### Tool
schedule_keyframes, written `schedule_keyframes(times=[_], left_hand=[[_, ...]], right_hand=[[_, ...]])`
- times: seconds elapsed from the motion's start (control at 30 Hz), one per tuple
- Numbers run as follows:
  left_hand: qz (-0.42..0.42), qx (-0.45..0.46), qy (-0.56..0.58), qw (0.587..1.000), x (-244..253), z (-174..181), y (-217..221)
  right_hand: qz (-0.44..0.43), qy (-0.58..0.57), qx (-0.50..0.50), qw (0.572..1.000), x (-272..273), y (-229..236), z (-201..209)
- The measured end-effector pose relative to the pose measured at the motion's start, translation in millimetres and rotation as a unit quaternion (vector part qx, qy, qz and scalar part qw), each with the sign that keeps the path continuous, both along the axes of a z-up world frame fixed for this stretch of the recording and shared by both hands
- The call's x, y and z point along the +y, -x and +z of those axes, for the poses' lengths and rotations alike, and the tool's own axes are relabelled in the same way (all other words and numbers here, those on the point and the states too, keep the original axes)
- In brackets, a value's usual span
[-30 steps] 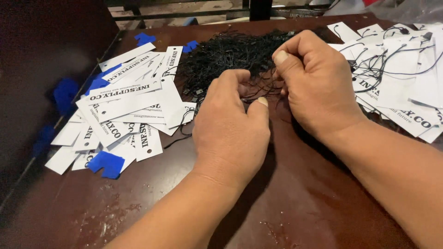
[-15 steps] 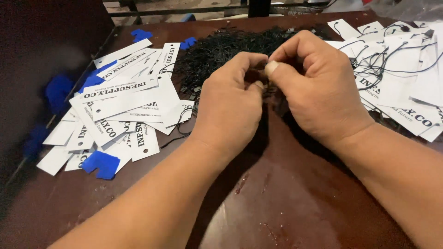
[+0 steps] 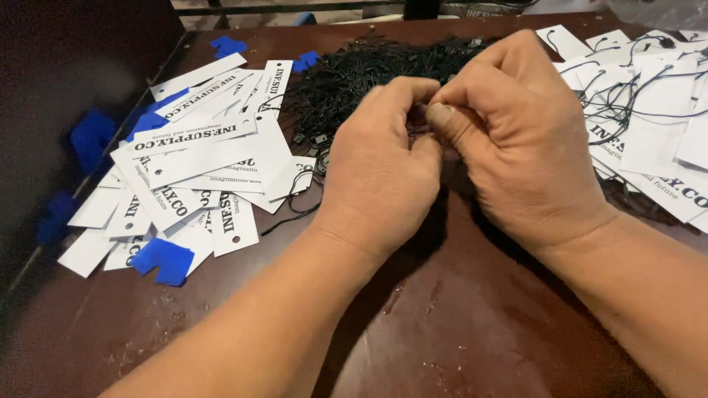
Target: Attaching black string fasteners to white paper product tags by threading the string through pre-punched holes.
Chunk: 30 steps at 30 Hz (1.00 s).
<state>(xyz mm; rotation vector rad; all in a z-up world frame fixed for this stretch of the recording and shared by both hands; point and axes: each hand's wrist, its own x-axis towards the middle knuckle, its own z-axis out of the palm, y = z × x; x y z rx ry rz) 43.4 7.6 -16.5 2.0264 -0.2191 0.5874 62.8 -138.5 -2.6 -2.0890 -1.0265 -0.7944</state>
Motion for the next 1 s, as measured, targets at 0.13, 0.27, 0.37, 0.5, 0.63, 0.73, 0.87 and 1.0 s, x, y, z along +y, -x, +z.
schedule_keyframes(times=[0.13,0.27,0.37,0.5,0.63,0.73,0.87,1.0], left_hand=[[0.040,-0.061,-0.013,0.997,-0.3,-3.9,1.6],[0.021,-0.097,-0.005,0.995,1.2,-2.8,5.6],[-0.023,-0.139,0.001,0.990,1.7,-7.6,-1.4],[-0.053,-0.024,0.059,0.997,-0.8,10.1,9.9],[-0.015,0.028,0.036,0.999,-1.3,10.5,7.3],[0.011,0.043,0.027,0.999,-3.0,9.2,4.2],[0.021,0.045,0.025,0.998,-4.6,7.7,5.2],[0.029,0.048,0.023,0.998,-2.8,8.2,6.0]], right_hand=[[-0.013,0.001,-0.044,0.999,-2.6,-1.6,0.6],[-0.035,-0.020,-0.007,0.999,-2.3,0.6,0.5],[0.000,-0.041,0.052,0.998,-1.4,1.3,0.2],[0.010,-0.077,0.101,0.992,0.0,4.6,1.8],[-0.027,-0.069,0.079,0.994,-0.1,5.3,1.0],[-0.058,-0.062,0.070,0.994,0.7,4.5,2.1],[-0.083,-0.078,0.088,0.990,1.6,4.7,1.4],[-0.102,-0.099,0.064,0.988,1.7,3.5,1.5]])
